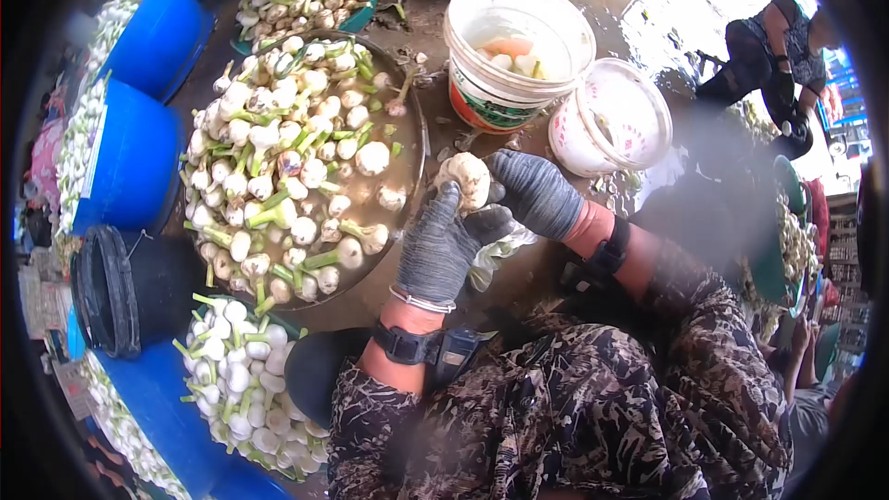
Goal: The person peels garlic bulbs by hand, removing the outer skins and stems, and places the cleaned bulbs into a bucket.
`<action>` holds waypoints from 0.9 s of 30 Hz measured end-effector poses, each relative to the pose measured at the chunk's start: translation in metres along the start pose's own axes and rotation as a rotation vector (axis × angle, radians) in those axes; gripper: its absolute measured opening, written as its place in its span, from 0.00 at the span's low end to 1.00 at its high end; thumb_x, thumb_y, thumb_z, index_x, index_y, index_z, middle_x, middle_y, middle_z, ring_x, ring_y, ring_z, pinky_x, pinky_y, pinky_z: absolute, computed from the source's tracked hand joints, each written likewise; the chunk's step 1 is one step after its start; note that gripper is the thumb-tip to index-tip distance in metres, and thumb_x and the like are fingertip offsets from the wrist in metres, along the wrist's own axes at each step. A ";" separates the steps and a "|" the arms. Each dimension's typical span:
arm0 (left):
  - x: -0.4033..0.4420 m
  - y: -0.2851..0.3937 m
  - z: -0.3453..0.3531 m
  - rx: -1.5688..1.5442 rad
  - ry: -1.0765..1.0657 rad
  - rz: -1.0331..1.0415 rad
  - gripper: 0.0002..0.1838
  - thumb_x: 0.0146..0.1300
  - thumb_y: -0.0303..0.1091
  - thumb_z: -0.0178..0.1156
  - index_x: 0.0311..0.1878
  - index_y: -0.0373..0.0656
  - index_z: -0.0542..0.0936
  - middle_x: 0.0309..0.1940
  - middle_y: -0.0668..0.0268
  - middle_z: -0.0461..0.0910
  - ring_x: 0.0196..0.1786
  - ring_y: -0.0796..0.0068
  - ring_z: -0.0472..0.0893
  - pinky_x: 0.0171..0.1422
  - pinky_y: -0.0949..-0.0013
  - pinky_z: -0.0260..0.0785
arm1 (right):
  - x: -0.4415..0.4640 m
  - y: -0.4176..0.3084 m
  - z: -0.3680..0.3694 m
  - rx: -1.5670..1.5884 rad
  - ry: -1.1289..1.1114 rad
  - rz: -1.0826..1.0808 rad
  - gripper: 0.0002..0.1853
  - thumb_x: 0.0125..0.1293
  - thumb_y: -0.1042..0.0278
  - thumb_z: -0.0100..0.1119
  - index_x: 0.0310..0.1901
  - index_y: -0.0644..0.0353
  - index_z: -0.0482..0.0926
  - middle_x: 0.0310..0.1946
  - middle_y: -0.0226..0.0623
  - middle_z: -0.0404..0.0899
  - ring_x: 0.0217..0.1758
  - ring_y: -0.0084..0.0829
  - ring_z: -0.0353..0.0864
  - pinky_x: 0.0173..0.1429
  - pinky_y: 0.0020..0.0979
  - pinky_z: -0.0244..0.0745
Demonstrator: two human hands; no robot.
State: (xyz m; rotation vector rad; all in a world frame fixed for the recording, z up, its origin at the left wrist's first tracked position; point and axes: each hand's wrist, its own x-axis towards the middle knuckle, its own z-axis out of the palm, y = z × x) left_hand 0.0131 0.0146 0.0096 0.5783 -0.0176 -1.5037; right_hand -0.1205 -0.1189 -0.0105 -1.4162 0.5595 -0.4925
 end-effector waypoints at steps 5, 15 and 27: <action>0.009 -0.015 0.017 0.198 0.032 0.144 0.21 0.71 0.35 0.56 0.65 0.43 0.68 0.55 0.54 0.76 0.53 0.59 0.81 0.59 0.54 0.78 | -0.017 -0.042 -0.006 -1.016 0.235 -0.407 0.12 0.62 0.71 0.63 0.47 0.58 0.80 0.40 0.45 0.82 0.43 0.46 0.82 0.45 0.36 0.78; 0.035 -0.038 0.022 0.763 0.277 0.429 0.23 0.64 0.24 0.63 0.60 0.37 0.69 0.54 0.61 0.75 0.55 0.72 0.77 0.60 0.70 0.74 | -0.027 -0.042 -0.006 -0.944 0.405 -0.312 0.03 0.58 0.68 0.63 0.32 0.55 0.80 0.28 0.41 0.80 0.33 0.46 0.81 0.38 0.43 0.77; 0.029 -0.023 0.009 0.531 -0.034 0.279 0.28 0.66 0.32 0.62 0.67 0.39 0.66 0.57 0.60 0.72 0.57 0.67 0.75 0.61 0.59 0.74 | -0.004 -0.016 -0.051 -0.831 0.396 0.025 0.12 0.61 0.61 0.61 0.34 0.62 0.79 0.28 0.51 0.81 0.35 0.53 0.81 0.42 0.46 0.76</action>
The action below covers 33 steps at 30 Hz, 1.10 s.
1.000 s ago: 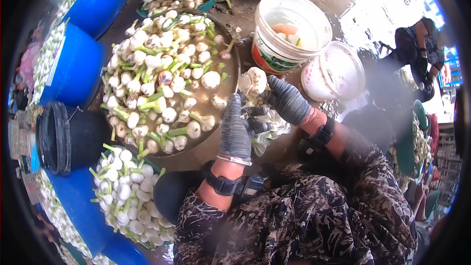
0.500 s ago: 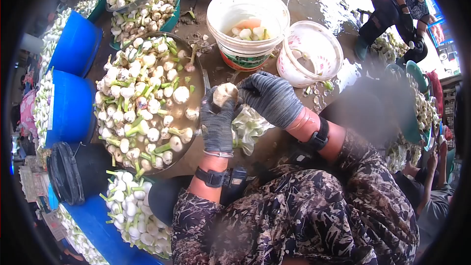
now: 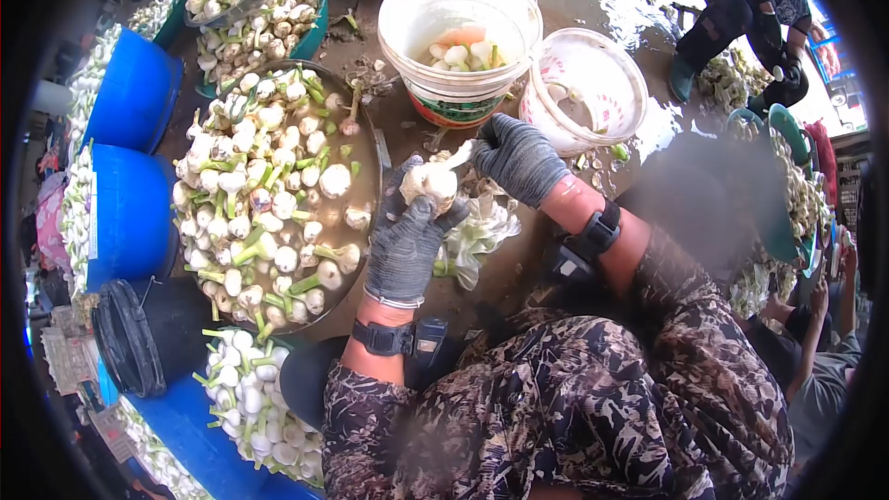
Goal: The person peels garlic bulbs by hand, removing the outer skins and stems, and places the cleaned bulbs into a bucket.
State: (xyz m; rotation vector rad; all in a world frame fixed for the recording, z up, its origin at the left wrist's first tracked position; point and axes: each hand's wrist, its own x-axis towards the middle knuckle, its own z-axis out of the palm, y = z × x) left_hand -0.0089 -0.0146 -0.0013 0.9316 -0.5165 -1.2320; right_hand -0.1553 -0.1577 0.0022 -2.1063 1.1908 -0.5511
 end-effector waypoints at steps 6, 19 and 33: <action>-0.005 0.009 -0.016 -0.401 -0.115 -0.199 0.30 0.67 0.46 0.60 0.68 0.46 0.67 0.47 0.55 0.78 0.44 0.63 0.79 0.66 0.44 0.67 | -0.003 0.008 -0.014 -0.229 0.057 -0.090 0.08 0.64 0.64 0.57 0.39 0.57 0.82 0.31 0.47 0.83 0.37 0.49 0.82 0.45 0.46 0.77; -0.001 -0.001 -0.013 0.155 -0.201 -0.115 0.37 0.60 0.47 0.69 0.68 0.42 0.67 0.59 0.62 0.74 0.56 0.67 0.77 0.53 0.59 0.78 | -0.041 -0.051 -0.019 -0.068 -0.033 -0.406 0.10 0.55 0.64 0.65 0.38 0.56 0.82 0.27 0.40 0.80 0.34 0.43 0.81 0.41 0.42 0.76; -0.005 0.022 0.002 0.299 -0.355 -0.156 0.33 0.56 0.32 0.67 0.66 0.40 0.68 0.56 0.63 0.76 0.55 0.74 0.77 0.64 0.68 0.69 | -0.043 -0.030 -0.008 0.704 -0.377 -0.120 0.14 0.65 0.61 0.65 0.41 0.64 0.76 0.31 0.44 0.80 0.35 0.31 0.80 0.44 0.32 0.76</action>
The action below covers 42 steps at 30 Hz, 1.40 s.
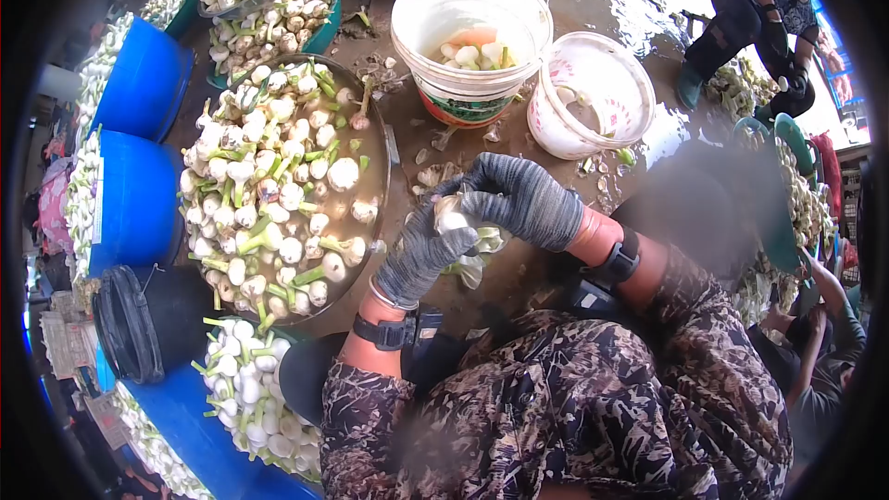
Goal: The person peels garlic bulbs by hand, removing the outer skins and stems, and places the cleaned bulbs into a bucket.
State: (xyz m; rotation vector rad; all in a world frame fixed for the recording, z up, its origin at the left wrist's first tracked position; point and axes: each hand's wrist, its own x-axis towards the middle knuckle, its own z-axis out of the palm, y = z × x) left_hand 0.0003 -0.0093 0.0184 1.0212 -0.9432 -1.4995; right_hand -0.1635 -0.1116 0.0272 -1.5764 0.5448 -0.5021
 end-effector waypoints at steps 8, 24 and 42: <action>-0.007 -0.009 0.017 0.614 0.102 0.110 0.41 0.55 0.35 0.67 0.71 0.39 0.60 0.51 0.56 0.77 0.51 0.65 0.78 0.59 0.62 0.71 | 0.014 0.005 0.008 -0.009 0.247 0.256 0.13 0.68 0.62 0.61 0.40 0.65 0.76 0.29 0.40 0.80 0.33 0.26 0.77 0.41 0.33 0.75; -0.009 -0.023 0.005 0.623 0.032 0.231 0.52 0.56 0.37 0.71 0.76 0.41 0.46 0.48 0.62 0.75 0.49 0.66 0.76 0.65 0.65 0.67 | -0.004 -0.012 0.002 -0.594 0.113 -0.214 0.07 0.55 0.67 0.66 0.31 0.58 0.77 0.27 0.44 0.78 0.33 0.49 0.80 0.39 0.41 0.76; -0.004 -0.009 0.000 0.414 0.267 -0.160 0.20 0.69 0.37 0.59 0.60 0.39 0.74 0.51 0.65 0.78 0.50 0.77 0.77 0.58 0.71 0.72 | -0.002 0.005 0.000 -0.578 0.111 -0.024 0.12 0.65 0.59 0.61 0.39 0.61 0.81 0.31 0.49 0.81 0.33 0.52 0.79 0.39 0.41 0.76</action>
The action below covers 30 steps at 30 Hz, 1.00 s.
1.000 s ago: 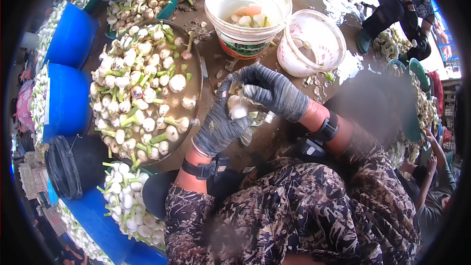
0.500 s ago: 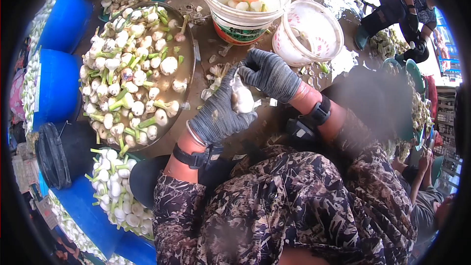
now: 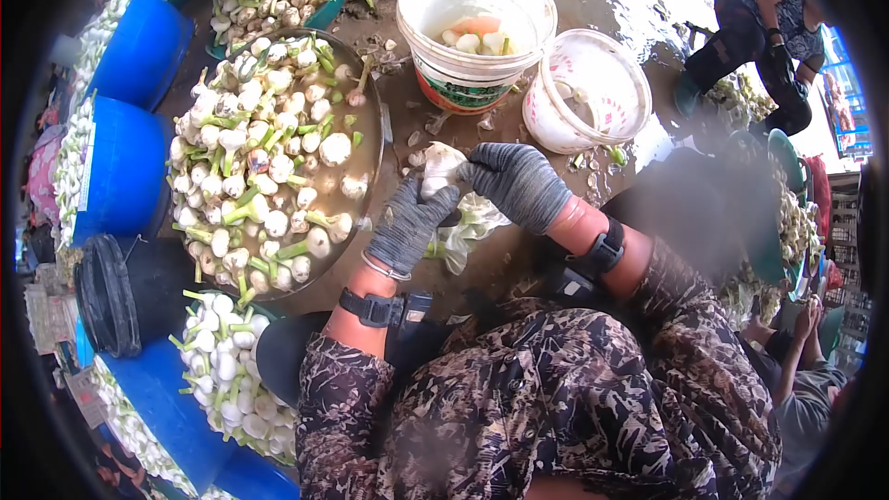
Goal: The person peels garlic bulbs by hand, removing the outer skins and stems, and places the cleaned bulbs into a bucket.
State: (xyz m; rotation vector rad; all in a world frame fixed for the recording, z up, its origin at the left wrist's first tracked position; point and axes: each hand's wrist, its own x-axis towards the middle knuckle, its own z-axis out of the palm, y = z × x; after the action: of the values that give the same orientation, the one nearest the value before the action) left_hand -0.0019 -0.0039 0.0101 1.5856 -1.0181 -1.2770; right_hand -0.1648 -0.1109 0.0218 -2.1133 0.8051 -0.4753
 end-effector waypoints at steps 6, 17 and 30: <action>-0.004 -0.010 0.004 -0.480 -0.171 0.075 0.28 0.68 0.41 0.62 0.65 0.37 0.69 0.55 0.61 0.77 0.57 0.70 0.77 0.61 0.67 0.73 | 0.021 0.014 -0.020 0.540 0.020 0.547 0.17 0.71 0.53 0.57 0.39 0.62 0.82 0.26 0.36 0.81 0.27 0.28 0.80 0.34 0.32 0.77; -0.006 -0.011 -0.002 -0.630 -0.014 0.218 0.32 0.69 0.46 0.60 0.69 0.38 0.64 0.61 0.60 0.72 0.63 0.68 0.73 0.66 0.65 0.70 | 0.007 0.014 -0.035 -0.106 -0.243 0.108 0.30 0.67 0.50 0.59 0.64 0.62 0.71 0.53 0.52 0.79 0.54 0.43 0.81 0.59 0.34 0.74; 0.006 -0.038 -0.017 -0.620 0.097 0.315 0.32 0.70 0.47 0.56 0.71 0.40 0.62 0.66 0.60 0.68 0.70 0.60 0.66 0.79 0.55 0.51 | 0.004 0.045 -0.009 -0.342 -0.408 0.057 0.19 0.63 0.50 0.62 0.45 0.57 0.80 0.35 0.47 0.83 0.41 0.52 0.82 0.46 0.46 0.76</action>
State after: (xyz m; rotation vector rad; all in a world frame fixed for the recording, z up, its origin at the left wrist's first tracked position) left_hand 0.0193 0.0043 -0.0253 0.9596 -0.6821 -1.1357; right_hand -0.1843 -0.1403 -0.0080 -2.3792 0.7403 0.1377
